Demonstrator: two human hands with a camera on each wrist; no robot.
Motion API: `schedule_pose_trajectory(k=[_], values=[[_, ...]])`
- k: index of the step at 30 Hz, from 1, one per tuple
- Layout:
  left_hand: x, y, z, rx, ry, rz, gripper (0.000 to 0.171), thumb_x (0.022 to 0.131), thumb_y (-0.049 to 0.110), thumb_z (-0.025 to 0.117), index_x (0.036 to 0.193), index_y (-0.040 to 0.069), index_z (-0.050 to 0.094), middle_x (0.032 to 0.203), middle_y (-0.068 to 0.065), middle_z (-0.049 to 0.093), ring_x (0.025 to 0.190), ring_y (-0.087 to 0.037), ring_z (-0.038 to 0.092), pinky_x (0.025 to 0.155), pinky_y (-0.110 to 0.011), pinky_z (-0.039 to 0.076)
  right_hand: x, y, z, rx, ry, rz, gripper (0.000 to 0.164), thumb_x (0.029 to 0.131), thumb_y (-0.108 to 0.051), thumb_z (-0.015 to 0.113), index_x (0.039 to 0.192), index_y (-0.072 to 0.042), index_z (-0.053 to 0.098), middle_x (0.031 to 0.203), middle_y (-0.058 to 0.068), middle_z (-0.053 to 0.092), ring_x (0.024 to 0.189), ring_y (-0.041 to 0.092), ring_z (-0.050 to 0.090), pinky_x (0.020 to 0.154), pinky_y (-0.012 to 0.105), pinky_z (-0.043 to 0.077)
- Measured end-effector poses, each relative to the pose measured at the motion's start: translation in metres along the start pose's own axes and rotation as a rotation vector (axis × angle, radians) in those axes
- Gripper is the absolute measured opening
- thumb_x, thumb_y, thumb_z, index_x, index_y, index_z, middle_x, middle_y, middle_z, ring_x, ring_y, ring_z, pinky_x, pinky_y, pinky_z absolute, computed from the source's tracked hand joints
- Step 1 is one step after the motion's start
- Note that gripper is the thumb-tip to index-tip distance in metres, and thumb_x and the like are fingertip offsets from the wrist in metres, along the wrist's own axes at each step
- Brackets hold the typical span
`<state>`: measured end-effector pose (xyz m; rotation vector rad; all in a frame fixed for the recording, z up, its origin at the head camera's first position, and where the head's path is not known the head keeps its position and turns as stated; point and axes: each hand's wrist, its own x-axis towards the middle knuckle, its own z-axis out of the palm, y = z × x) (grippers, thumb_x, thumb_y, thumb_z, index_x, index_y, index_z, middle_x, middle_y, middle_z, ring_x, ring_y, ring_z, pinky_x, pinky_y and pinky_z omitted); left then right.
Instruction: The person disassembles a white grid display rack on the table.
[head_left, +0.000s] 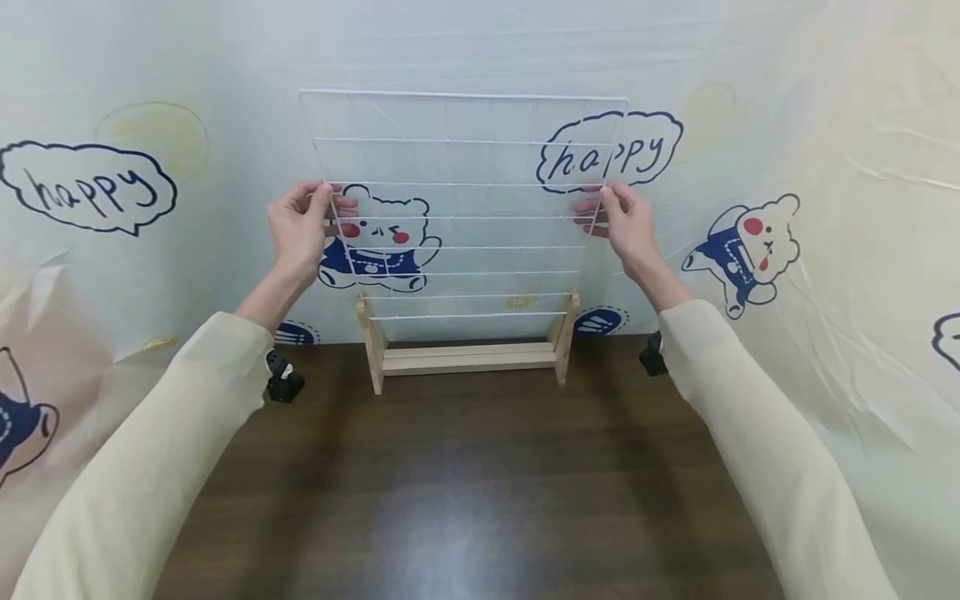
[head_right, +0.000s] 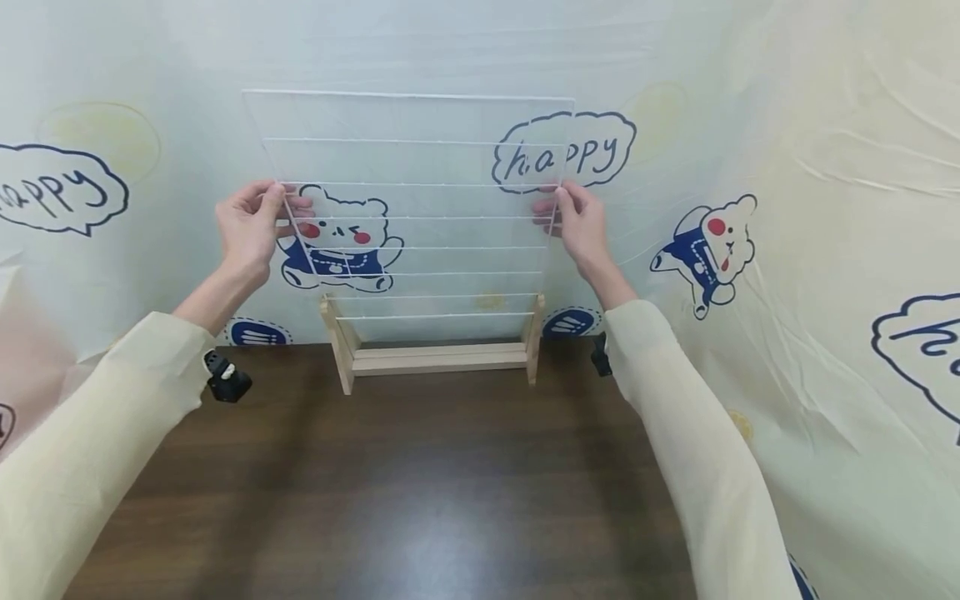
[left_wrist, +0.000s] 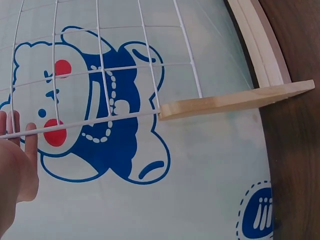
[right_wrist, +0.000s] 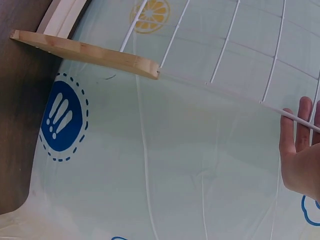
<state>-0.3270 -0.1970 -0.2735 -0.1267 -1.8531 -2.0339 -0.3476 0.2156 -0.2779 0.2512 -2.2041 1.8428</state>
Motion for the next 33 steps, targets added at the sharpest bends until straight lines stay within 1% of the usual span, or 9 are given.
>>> schedule_pose_trajectory(k=[3, 7, 14, 18, 24, 30, 33], values=[[-0.001, 0.005, 0.0, 0.0, -0.012, 0.012, 0.025, 0.096, 0.019, 0.06, 0.111, 0.001, 0.067, 0.098, -0.01, 0.073, 0.083, -0.02, 0.071, 0.082, -0.035, 0.055, 0.0, -0.001, -0.001, 0.015, -0.003, 0.002, 0.032, 0.104, -0.025, 0.043, 0.125, -0.008, 0.06, 0.109, 0.013, 0.069, 0.103, 0.032, 0.065, 0.093, 0.047, 0.052], [0.001, 0.01, -0.003, -0.011, -0.027, 0.03, 0.024, 0.095, 0.017, 0.061, 0.111, -0.001, 0.067, 0.096, -0.01, 0.073, 0.081, -0.02, 0.071, 0.078, -0.033, 0.056, 0.0, -0.004, 0.0, 0.03, -0.01, 0.007, 0.031, 0.104, -0.025, 0.044, 0.123, -0.008, 0.061, 0.108, 0.013, 0.069, 0.103, 0.033, 0.065, 0.093, 0.048, 0.052], [0.006, 0.006, -0.008, -0.005, -0.044, 0.01, 0.029, 0.094, 0.022, 0.062, 0.114, 0.002, 0.068, 0.099, -0.01, 0.072, 0.085, -0.02, 0.071, 0.08, -0.033, 0.056, -0.001, -0.007, -0.003, 0.031, -0.018, 0.002, 0.031, 0.104, -0.023, 0.043, 0.125, -0.007, 0.06, 0.11, 0.014, 0.069, 0.104, 0.033, 0.065, 0.092, 0.046, 0.052], [0.009, 0.004, -0.007, -0.012, -0.047, 0.006, 0.031, 0.092, 0.025, 0.064, 0.114, 0.004, 0.068, 0.1, -0.01, 0.072, 0.086, -0.021, 0.071, 0.081, -0.031, 0.056, -0.002, -0.009, -0.005, 0.037, -0.01, 0.013, 0.032, 0.104, -0.024, 0.043, 0.128, -0.008, 0.058, 0.111, 0.012, 0.068, 0.104, 0.031, 0.064, 0.094, 0.045, 0.052], [0.013, 0.008, -0.005, -0.038, -0.043, 0.006, 0.031, 0.091, 0.024, 0.064, 0.114, 0.004, 0.069, 0.099, -0.01, 0.072, 0.085, -0.021, 0.071, 0.079, -0.033, 0.057, 0.0, -0.011, -0.006, 0.035, -0.004, 0.007, 0.032, 0.104, -0.025, 0.045, 0.128, -0.009, 0.059, 0.11, 0.011, 0.069, 0.103, 0.03, 0.065, 0.094, 0.044, 0.051], [0.013, 0.013, -0.004, -0.049, -0.036, 0.002, 0.03, 0.091, 0.023, 0.064, 0.114, 0.004, 0.07, 0.098, -0.01, 0.073, 0.084, -0.021, 0.071, 0.077, -0.032, 0.057, 0.004, -0.015, -0.01, 0.032, -0.018, -0.005, 0.032, 0.104, -0.024, 0.044, 0.127, -0.007, 0.06, 0.108, 0.013, 0.069, 0.101, 0.03, 0.066, 0.092, 0.045, 0.052], [0.012, 0.019, -0.003, -0.077, -0.046, 0.011, 0.029, 0.092, 0.02, 0.063, 0.113, 0.001, 0.069, 0.097, -0.012, 0.073, 0.083, -0.022, 0.071, 0.076, -0.033, 0.057, 0.005, -0.018, -0.011, 0.04, -0.017, -0.004, 0.032, 0.104, -0.023, 0.045, 0.126, -0.007, 0.06, 0.11, 0.015, 0.068, 0.101, 0.029, 0.066, 0.092, 0.045, 0.052]])
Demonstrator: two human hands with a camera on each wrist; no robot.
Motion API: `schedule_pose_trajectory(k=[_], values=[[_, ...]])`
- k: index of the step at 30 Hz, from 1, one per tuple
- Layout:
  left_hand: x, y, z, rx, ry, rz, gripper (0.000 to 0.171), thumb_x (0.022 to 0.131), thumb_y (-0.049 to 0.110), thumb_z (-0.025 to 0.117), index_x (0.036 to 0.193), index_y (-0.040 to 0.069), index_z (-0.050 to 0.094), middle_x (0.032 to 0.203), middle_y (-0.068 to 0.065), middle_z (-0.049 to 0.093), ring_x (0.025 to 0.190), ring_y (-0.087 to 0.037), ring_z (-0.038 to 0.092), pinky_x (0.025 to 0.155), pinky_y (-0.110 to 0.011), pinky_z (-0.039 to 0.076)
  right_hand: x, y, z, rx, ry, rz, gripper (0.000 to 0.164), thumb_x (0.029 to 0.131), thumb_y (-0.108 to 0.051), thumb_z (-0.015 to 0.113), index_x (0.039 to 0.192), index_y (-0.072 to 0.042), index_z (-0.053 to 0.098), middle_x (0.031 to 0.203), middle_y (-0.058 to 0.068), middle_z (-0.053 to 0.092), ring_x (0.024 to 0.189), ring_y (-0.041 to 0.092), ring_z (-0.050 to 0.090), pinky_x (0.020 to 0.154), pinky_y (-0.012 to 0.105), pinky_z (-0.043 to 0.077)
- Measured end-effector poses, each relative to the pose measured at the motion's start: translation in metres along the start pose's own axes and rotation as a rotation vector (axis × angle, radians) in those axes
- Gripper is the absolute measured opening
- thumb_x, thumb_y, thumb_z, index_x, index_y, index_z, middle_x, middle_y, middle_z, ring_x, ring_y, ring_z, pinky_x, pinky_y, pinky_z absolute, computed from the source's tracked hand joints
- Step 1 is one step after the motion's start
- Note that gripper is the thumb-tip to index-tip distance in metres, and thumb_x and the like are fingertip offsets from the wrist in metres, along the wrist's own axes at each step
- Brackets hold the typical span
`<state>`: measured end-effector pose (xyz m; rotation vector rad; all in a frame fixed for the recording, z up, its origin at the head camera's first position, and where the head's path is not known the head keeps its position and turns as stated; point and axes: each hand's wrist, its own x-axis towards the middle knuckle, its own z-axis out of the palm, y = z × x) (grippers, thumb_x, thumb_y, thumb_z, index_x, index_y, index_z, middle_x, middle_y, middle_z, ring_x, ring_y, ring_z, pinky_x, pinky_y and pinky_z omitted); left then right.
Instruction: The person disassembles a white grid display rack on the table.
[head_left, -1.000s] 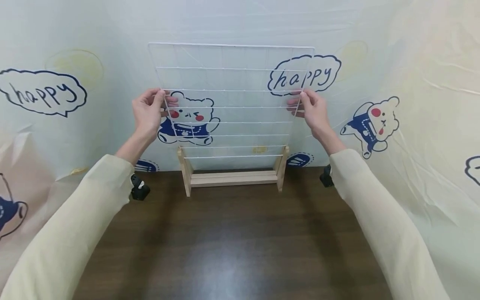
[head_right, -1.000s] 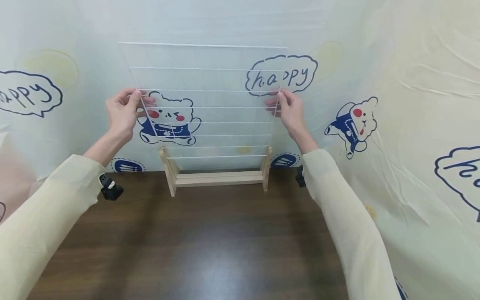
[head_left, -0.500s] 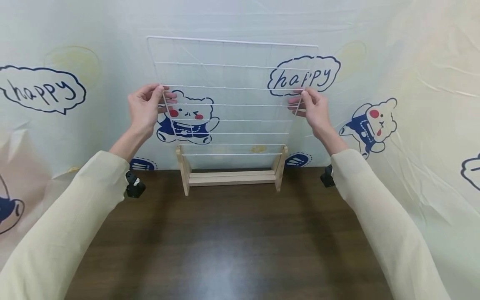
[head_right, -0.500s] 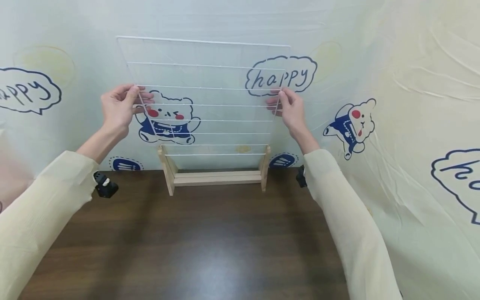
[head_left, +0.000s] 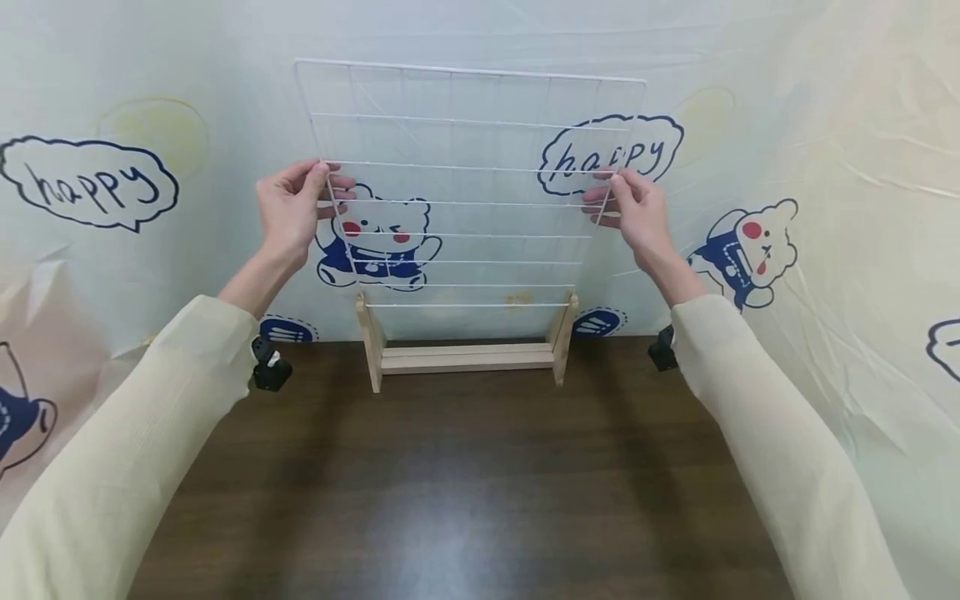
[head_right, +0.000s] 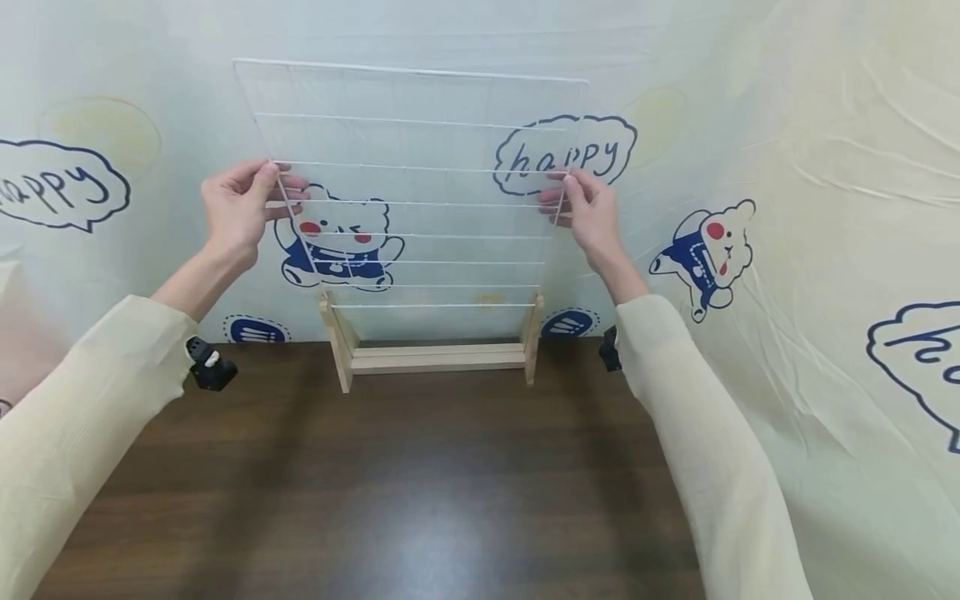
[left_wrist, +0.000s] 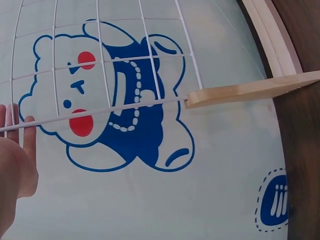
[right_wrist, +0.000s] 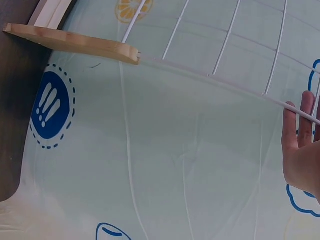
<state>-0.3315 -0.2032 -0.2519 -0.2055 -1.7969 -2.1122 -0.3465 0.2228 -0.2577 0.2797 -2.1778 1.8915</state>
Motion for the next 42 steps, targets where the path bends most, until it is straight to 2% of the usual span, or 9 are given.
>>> schedule_pose_trajectory(k=[5, 9, 18, 27, 34, 42], values=[[-0.002, 0.009, 0.001, -0.037, -0.012, 0.003, 0.026, 0.093, 0.016, 0.062, 0.112, -0.001, 0.069, 0.095, -0.013, 0.073, 0.082, -0.023, 0.071, 0.076, -0.036, 0.056, 0.0, -0.005, 0.0, 0.011, 0.001, -0.018, 0.031, 0.104, -0.024, 0.046, 0.126, -0.008, 0.061, 0.11, 0.016, 0.068, 0.1, 0.029, 0.066, 0.092, 0.045, 0.052], [0.0, 0.013, 0.003, -0.017, -0.012, 0.003, 0.026, 0.093, 0.017, 0.063, 0.111, 0.0, 0.07, 0.094, -0.012, 0.073, 0.081, -0.021, 0.072, 0.075, -0.034, 0.056, 0.0, -0.009, -0.002, 0.022, -0.005, -0.039, 0.031, 0.104, -0.022, 0.046, 0.126, -0.007, 0.06, 0.108, 0.017, 0.069, 0.099, 0.03, 0.067, 0.091, 0.046, 0.051], [-0.001, 0.024, 0.006, -0.003, -0.026, 0.028, 0.026, 0.093, 0.017, 0.063, 0.11, -0.001, 0.07, 0.094, -0.012, 0.073, 0.08, -0.021, 0.071, 0.074, -0.032, 0.057, 0.0, -0.017, -0.006, 0.057, -0.009, -0.04, 0.032, 0.103, -0.021, 0.047, 0.126, -0.004, 0.06, 0.105, 0.014, 0.07, 0.099, 0.03, 0.067, 0.088, 0.042, 0.054], [0.002, 0.024, 0.005, 0.008, -0.029, 0.043, 0.026, 0.092, 0.018, 0.064, 0.11, 0.001, 0.071, 0.093, -0.011, 0.073, 0.079, -0.021, 0.071, 0.072, -0.032, 0.058, -0.001, -0.023, -0.007, 0.057, 0.0, -0.054, 0.031, 0.103, -0.022, 0.047, 0.125, -0.005, 0.061, 0.104, 0.013, 0.07, 0.097, 0.029, 0.067, 0.087, 0.041, 0.055], [-0.002, 0.023, 0.007, 0.019, -0.045, 0.036, 0.029, 0.092, 0.02, 0.064, 0.112, 0.0, 0.069, 0.093, -0.011, 0.073, 0.079, -0.021, 0.072, 0.072, -0.032, 0.058, -0.004, -0.022, -0.011, 0.036, 0.007, -0.04, 0.031, 0.103, -0.022, 0.047, 0.126, -0.006, 0.061, 0.103, 0.011, 0.071, 0.095, 0.028, 0.068, 0.086, 0.041, 0.055], [-0.007, 0.02, 0.008, 0.015, -0.063, 0.04, 0.029, 0.092, 0.018, 0.064, 0.112, -0.002, 0.069, 0.092, -0.012, 0.073, 0.08, -0.022, 0.072, 0.071, -0.032, 0.057, -0.008, -0.017, -0.014, 0.015, 0.006, -0.024, 0.033, 0.102, -0.025, 0.048, 0.126, -0.007, 0.06, 0.106, 0.011, 0.07, 0.099, 0.029, 0.067, 0.088, 0.04, 0.054]])
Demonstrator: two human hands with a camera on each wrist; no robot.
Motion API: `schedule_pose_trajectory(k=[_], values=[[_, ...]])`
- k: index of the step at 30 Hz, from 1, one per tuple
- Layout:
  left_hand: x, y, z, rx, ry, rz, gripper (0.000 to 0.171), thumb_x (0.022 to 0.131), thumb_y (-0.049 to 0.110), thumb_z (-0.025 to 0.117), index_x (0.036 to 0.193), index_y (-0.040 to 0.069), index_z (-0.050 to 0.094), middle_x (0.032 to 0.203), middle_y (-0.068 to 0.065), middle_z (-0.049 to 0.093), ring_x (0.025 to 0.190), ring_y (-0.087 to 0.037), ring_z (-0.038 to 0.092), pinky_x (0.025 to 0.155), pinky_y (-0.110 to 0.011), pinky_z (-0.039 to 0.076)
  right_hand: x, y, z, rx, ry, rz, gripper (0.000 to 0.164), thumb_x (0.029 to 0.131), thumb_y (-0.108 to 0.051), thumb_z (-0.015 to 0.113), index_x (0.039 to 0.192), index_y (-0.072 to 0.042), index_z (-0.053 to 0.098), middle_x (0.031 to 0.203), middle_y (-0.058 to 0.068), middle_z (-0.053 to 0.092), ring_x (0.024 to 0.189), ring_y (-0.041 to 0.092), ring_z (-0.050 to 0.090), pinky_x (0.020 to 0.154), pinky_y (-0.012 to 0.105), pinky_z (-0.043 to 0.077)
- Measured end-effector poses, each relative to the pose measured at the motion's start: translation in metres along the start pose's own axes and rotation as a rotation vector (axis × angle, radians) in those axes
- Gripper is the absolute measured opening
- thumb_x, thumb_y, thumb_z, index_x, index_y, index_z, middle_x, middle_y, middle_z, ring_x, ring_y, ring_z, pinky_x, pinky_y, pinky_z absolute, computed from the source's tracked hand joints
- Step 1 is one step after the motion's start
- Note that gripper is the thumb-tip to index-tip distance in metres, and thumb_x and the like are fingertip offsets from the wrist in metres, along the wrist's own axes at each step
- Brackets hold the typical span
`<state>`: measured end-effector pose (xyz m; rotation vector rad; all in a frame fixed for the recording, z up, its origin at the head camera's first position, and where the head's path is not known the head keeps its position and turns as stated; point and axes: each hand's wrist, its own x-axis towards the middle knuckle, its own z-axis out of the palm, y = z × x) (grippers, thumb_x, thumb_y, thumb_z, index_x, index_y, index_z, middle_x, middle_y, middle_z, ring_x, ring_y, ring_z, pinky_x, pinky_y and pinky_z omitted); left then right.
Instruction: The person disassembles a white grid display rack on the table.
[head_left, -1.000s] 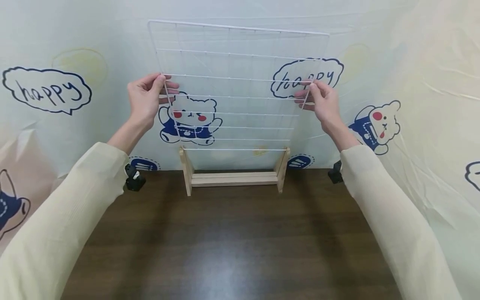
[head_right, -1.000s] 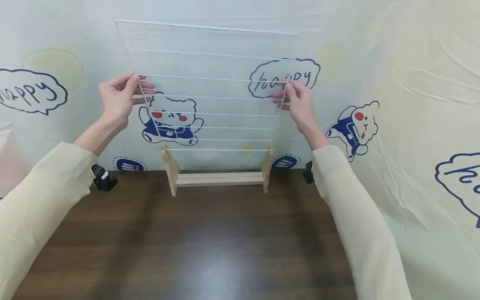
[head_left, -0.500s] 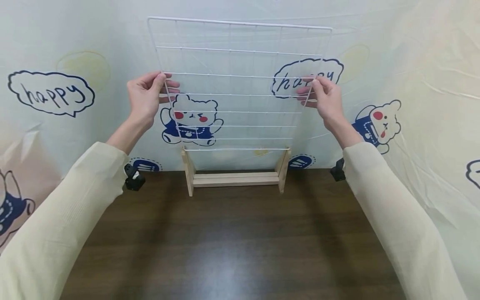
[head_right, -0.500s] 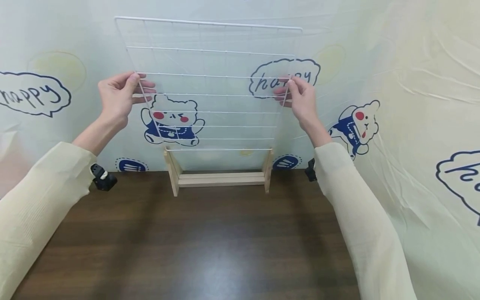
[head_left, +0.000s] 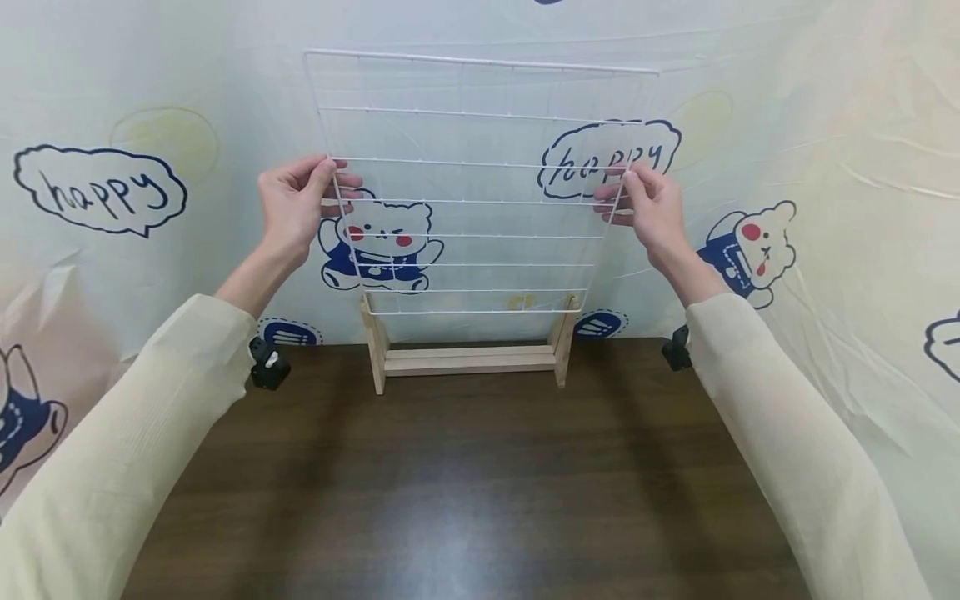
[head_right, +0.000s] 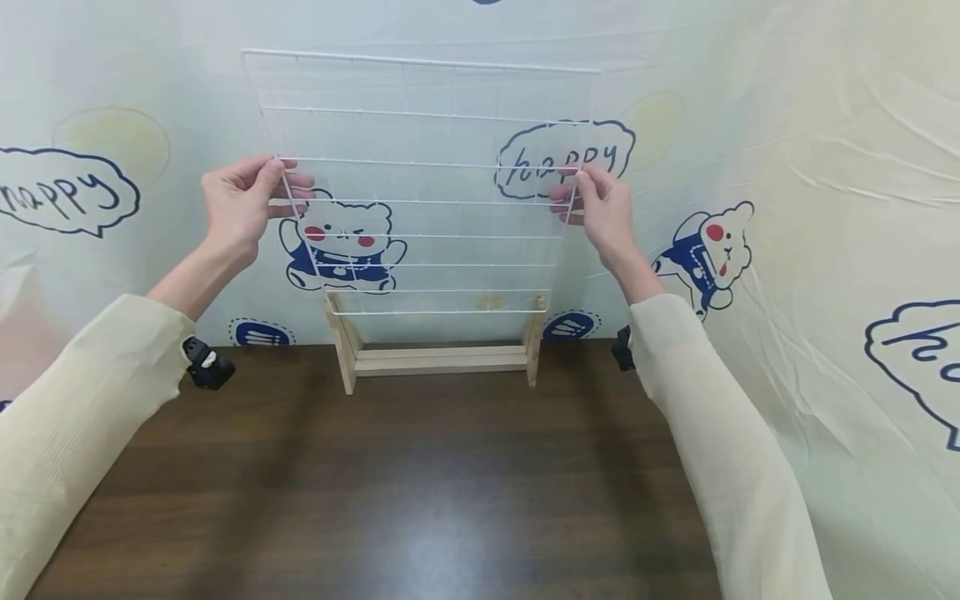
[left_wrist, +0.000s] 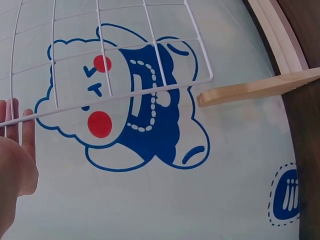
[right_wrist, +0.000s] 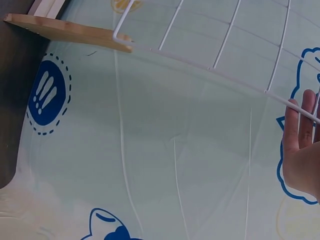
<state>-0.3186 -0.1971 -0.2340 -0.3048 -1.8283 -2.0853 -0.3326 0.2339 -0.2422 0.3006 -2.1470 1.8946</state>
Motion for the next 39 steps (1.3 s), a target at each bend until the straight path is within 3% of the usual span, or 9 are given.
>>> schedule_pose_trajectory(k=[13, 20, 30, 39], values=[[-0.004, -0.011, -0.006, 0.049, -0.005, 0.001, 0.032, 0.093, 0.019, 0.063, 0.116, -0.003, 0.067, 0.093, -0.011, 0.073, 0.083, -0.02, 0.071, 0.071, -0.032, 0.057, -0.006, 0.009, 0.003, -0.035, 0.002, 0.025, 0.033, 0.103, -0.024, 0.046, 0.127, -0.005, 0.06, 0.108, 0.013, 0.07, 0.101, 0.032, 0.066, 0.089, 0.043, 0.054], [-0.003, -0.015, -0.009, 0.073, -0.001, -0.017, 0.031, 0.091, 0.023, 0.065, 0.113, 0.002, 0.07, 0.093, -0.009, 0.073, 0.083, -0.019, 0.071, 0.071, -0.029, 0.058, -0.008, 0.013, 0.005, -0.032, 0.0, 0.016, 0.035, 0.103, -0.026, 0.047, 0.127, -0.005, 0.059, 0.11, 0.017, 0.068, 0.102, 0.033, 0.066, 0.09, 0.045, 0.052], [-0.01, -0.018, -0.012, 0.06, -0.003, -0.046, 0.033, 0.093, 0.019, 0.064, 0.117, -0.003, 0.066, 0.096, -0.01, 0.073, 0.084, -0.018, 0.071, 0.074, -0.034, 0.055, -0.007, 0.019, 0.007, -0.086, -0.009, 0.02, 0.034, 0.103, -0.025, 0.045, 0.128, -0.006, 0.059, 0.107, 0.014, 0.07, 0.098, 0.034, 0.066, 0.088, 0.043, 0.054], [-0.015, -0.023, -0.011, 0.076, -0.015, -0.037, 0.032, 0.093, 0.018, 0.063, 0.118, -0.003, 0.066, 0.093, -0.009, 0.073, 0.083, -0.019, 0.071, 0.074, -0.033, 0.056, -0.014, 0.028, 0.007, -0.064, -0.017, 0.025, 0.036, 0.103, -0.025, 0.046, 0.128, -0.002, 0.058, 0.106, 0.016, 0.069, 0.096, 0.033, 0.067, 0.086, 0.043, 0.054]])
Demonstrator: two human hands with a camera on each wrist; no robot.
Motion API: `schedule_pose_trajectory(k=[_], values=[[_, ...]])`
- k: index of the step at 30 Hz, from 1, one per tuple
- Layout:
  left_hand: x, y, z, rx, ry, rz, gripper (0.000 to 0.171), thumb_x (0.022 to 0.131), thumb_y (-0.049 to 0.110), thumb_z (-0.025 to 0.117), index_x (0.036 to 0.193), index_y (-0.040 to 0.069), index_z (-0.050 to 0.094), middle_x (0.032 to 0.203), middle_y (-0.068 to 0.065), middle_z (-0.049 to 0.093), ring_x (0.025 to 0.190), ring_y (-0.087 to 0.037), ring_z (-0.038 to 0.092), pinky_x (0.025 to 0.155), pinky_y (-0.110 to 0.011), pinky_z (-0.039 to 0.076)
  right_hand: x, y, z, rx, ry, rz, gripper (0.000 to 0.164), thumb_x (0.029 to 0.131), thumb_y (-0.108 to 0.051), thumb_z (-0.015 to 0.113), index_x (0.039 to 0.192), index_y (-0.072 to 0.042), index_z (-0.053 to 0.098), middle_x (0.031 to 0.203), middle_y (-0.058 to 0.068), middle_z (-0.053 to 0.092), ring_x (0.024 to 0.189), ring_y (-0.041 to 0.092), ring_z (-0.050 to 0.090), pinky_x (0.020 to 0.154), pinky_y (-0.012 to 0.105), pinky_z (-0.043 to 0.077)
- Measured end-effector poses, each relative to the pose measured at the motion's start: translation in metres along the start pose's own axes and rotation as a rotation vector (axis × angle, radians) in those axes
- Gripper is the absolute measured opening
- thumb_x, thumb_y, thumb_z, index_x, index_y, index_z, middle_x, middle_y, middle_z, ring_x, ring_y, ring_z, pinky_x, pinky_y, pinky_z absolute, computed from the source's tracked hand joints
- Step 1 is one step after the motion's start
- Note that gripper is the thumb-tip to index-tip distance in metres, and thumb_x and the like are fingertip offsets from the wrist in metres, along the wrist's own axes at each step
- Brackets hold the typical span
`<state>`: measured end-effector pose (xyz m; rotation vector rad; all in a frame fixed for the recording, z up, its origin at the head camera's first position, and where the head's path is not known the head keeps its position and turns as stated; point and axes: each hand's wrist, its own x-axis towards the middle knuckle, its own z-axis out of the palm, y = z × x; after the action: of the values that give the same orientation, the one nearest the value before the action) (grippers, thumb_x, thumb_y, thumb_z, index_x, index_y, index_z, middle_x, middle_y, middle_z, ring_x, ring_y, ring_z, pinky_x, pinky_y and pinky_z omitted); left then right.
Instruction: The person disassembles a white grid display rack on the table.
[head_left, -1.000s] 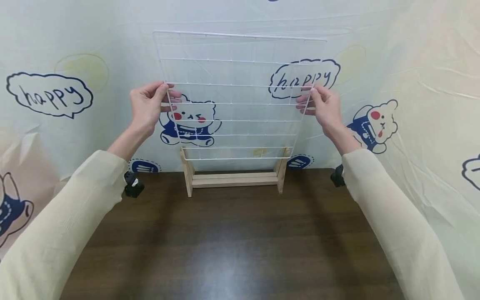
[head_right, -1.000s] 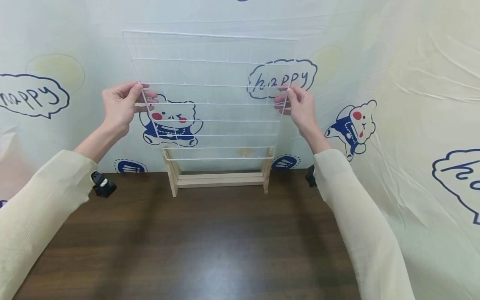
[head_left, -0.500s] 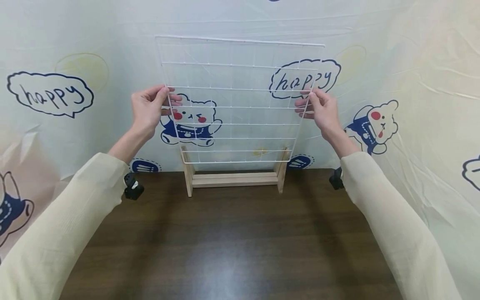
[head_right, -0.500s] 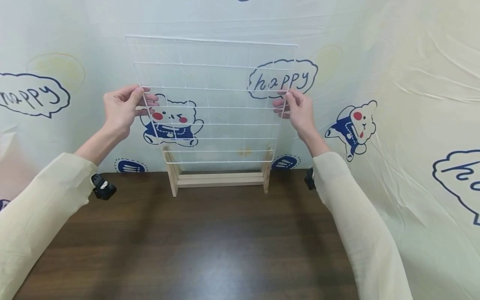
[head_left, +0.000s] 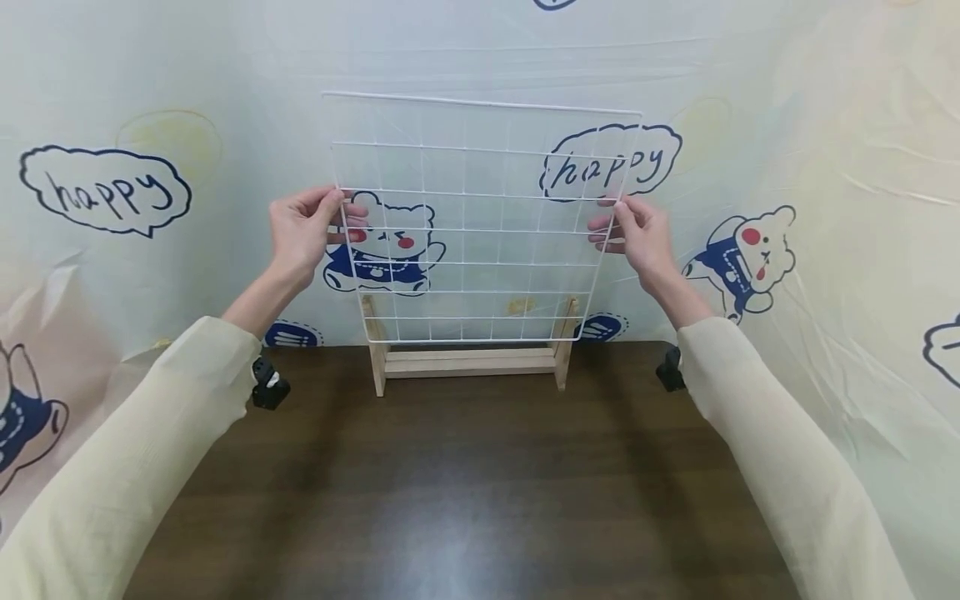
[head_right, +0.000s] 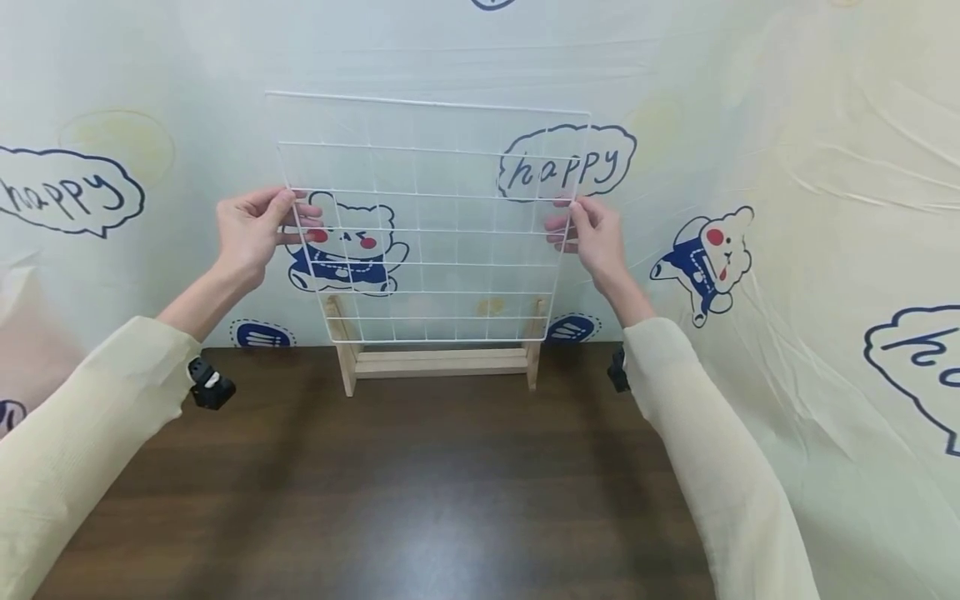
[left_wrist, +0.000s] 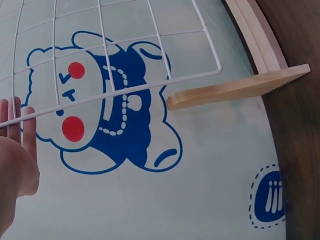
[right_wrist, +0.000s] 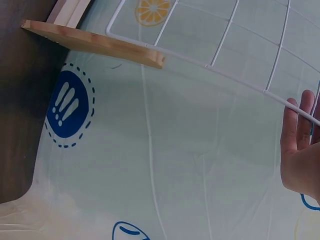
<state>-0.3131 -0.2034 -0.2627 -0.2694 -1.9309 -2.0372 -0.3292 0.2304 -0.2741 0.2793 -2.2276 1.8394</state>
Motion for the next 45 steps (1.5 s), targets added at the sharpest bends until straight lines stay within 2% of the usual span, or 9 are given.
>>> schedule_pose_trajectory(k=[10, 16, 22, 31, 37, 41, 45], values=[[-0.003, -0.015, -0.001, 0.015, -0.027, -0.016, 0.037, 0.093, 0.021, 0.063, 0.118, -0.006, 0.064, 0.092, -0.011, 0.073, 0.084, -0.024, 0.071, 0.07, -0.035, 0.057, -0.008, 0.012, 0.0, -0.008, 0.008, 0.024, 0.037, 0.103, -0.026, 0.046, 0.127, -0.001, 0.058, 0.101, 0.013, 0.07, 0.093, 0.034, 0.067, 0.083, 0.043, 0.056], [-0.01, -0.022, -0.001, 0.05, -0.034, -0.013, 0.039, 0.093, 0.023, 0.063, 0.119, -0.006, 0.064, 0.093, -0.011, 0.073, 0.084, -0.022, 0.071, 0.07, -0.033, 0.057, -0.014, 0.021, 0.0, 0.0, 0.003, 0.019, 0.037, 0.104, -0.024, 0.045, 0.126, 0.001, 0.058, 0.102, 0.016, 0.07, 0.089, 0.032, 0.068, 0.081, 0.041, 0.057], [-0.017, -0.03, -0.001, 0.039, -0.022, -0.052, 0.041, 0.092, 0.025, 0.063, 0.121, -0.004, 0.063, 0.096, -0.01, 0.073, 0.082, -0.018, 0.071, 0.07, -0.031, 0.058, -0.018, 0.026, 0.0, 0.018, 0.001, 0.037, 0.036, 0.104, -0.022, 0.045, 0.126, 0.004, 0.057, 0.099, 0.015, 0.07, 0.091, 0.036, 0.067, 0.083, 0.046, 0.055], [-0.026, -0.041, -0.002, 0.044, -0.02, -0.069, 0.038, 0.093, 0.024, 0.062, 0.118, -0.004, 0.065, 0.094, -0.008, 0.074, 0.08, -0.018, 0.072, 0.067, -0.03, 0.058, -0.026, 0.035, 0.001, 0.024, 0.003, 0.075, 0.035, 0.104, -0.025, 0.044, 0.125, -0.001, 0.059, 0.1, 0.015, 0.069, 0.085, 0.024, 0.069, 0.079, 0.037, 0.059], [-0.032, -0.045, -0.006, 0.083, -0.015, -0.067, 0.039, 0.095, 0.024, 0.062, 0.121, -0.004, 0.063, 0.093, -0.006, 0.074, 0.082, -0.021, 0.072, 0.069, -0.033, 0.058, -0.029, 0.038, 0.006, 0.037, -0.001, 0.076, 0.037, 0.104, -0.024, 0.045, 0.125, 0.003, 0.058, 0.098, 0.014, 0.07, 0.084, 0.025, 0.069, 0.08, 0.042, 0.058], [-0.034, -0.049, -0.008, 0.091, -0.012, -0.066, 0.039, 0.095, 0.026, 0.061, 0.122, -0.003, 0.064, 0.097, -0.011, 0.073, 0.085, -0.024, 0.071, 0.071, -0.036, 0.057, -0.032, 0.04, 0.007, 0.054, -0.015, 0.081, 0.038, 0.104, -0.024, 0.045, 0.126, 0.004, 0.057, 0.094, 0.011, 0.071, 0.083, 0.025, 0.07, 0.079, 0.043, 0.058], [-0.036, -0.054, -0.008, 0.103, -0.016, -0.076, 0.039, 0.095, 0.027, 0.061, 0.122, -0.002, 0.064, 0.101, -0.014, 0.072, 0.087, -0.025, 0.071, 0.07, -0.034, 0.058, -0.034, 0.043, 0.006, 0.08, -0.016, 0.083, 0.037, 0.104, -0.022, 0.045, 0.125, 0.006, 0.057, 0.093, 0.012, 0.071, 0.08, 0.024, 0.07, 0.074, 0.039, 0.06]])
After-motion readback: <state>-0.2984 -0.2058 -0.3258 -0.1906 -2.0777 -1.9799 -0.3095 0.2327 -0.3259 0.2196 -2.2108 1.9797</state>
